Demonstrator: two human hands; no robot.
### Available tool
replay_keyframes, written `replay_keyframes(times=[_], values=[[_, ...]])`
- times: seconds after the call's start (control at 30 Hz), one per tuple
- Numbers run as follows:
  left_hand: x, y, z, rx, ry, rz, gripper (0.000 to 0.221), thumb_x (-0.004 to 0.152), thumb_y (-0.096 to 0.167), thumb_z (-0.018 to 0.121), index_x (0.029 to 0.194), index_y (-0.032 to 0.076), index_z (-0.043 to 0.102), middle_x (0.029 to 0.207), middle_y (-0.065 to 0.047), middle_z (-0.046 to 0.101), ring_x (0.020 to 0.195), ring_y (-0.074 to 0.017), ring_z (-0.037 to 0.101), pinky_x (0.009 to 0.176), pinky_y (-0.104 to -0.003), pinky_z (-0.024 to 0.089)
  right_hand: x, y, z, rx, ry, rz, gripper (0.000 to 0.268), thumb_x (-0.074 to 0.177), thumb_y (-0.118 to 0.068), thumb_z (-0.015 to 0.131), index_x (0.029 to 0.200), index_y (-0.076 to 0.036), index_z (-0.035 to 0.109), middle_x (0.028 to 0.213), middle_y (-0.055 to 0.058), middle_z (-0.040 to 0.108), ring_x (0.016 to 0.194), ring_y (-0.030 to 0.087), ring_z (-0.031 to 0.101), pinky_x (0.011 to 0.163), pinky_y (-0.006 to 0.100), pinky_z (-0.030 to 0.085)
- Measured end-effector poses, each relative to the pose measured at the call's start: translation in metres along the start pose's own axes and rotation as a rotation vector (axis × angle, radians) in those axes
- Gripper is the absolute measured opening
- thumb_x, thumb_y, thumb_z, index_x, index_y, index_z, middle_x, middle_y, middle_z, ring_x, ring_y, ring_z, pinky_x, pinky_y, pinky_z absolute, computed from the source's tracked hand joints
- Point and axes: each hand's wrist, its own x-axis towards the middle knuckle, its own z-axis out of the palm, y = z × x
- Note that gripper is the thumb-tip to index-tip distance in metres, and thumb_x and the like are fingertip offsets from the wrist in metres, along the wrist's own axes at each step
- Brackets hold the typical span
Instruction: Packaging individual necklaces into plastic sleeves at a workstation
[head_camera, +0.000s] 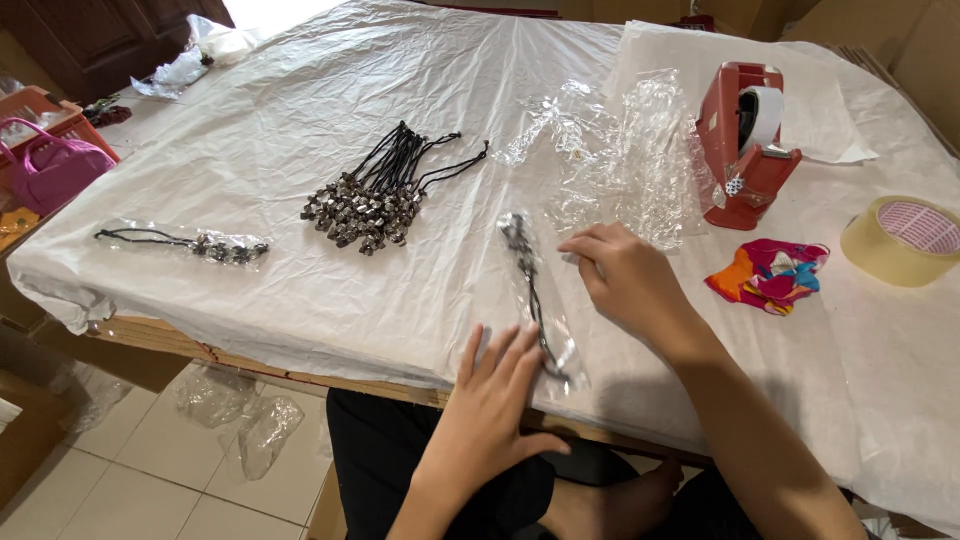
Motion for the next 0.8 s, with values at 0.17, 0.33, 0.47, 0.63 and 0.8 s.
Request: replay_keyframes(times=[0.17, 0.33, 0.47, 0.63, 0.8], values=[[-0.02, 0.013, -0.009, -0.052, 0.08, 0.042, 0.039, 0.091, 0.014, 0.062, 0.129, 0.005, 0.059, 0.132, -0.011, 0.062, 0.13, -0.0276, 0.055, 0.122, -0.057, 0.02, -0.001, -0.001, 0.001, 0.012, 0.066, -0.04, 0.03, 0.099, -0.008, 0.052, 0.115, -0.012, 0.076, 0.112, 0.004, 0.076, 0.103, 0.024, 0.07, 0.077, 0.04, 0.056], [-0.029, 0.023, -0.033, -0.468, 0.39, 0.127, 0.044, 0.11, 0.032, 0.039, 0.109, 0.004, 0.073, 0.108, -0.008, 0.077, 0.1, -0.0234, 0.075, 0.096, -0.043, 0.05, -0.003, -0.01, -0.004, 0.186, 0.06, -0.081, 0.025, 0.097, -0.006, 0.06, 0.113, -0.012, 0.077, 0.107, 0.004, 0.077, 0.095, 0.02, 0.071, 0.079, 0.034, 0.056], [-0.054, 0.017, -0.004, -0.616, 0.708, -0.091, 0.015, 0.083, 0.007, 0.082, 0.096, 0.005, 0.075, 0.088, -0.009, 0.079, 0.077, -0.0232, 0.078, 0.077, -0.034, 0.064, -0.003, -0.024, -0.016, 0.554, -0.197, -0.071, 0.031, 0.1, -0.032, 0.056, 0.116, -0.014, 0.076, 0.114, 0.004, 0.075, 0.105, 0.018, 0.073, 0.093, 0.032, 0.053], [-0.037, 0.018, -0.028, -0.691, 0.943, -0.896, 0.015, 0.086, 0.013, 0.076, 0.08, -0.001, 0.078, 0.069, -0.012, 0.081, 0.064, -0.0132, 0.077, 0.064, -0.024, 0.06, -0.007, -0.022, -0.012, 1.079, -0.951, -0.358, 0.097, 0.085, -0.062, 0.074, 0.152, -0.002, 0.039, 0.138, 0.019, 0.065, 0.123, 0.027, 0.067, 0.108, 0.041, 0.053], [-0.032, -0.017, -0.001, -1.018, 1.184, -0.919, 0.013, 0.09, 0.003, 0.074, 0.098, -0.007, 0.075, 0.077, -0.015, 0.075, 0.064, -0.0168, 0.069, 0.061, -0.029, 0.064, -0.009, -0.027, -0.013, 1.099, -0.779, -0.19, 0.027, 0.093, -0.01, 0.073, 0.118, -0.001, 0.068, 0.111, 0.014, 0.075, 0.1, 0.02, 0.073, 0.093, 0.031, 0.061]])
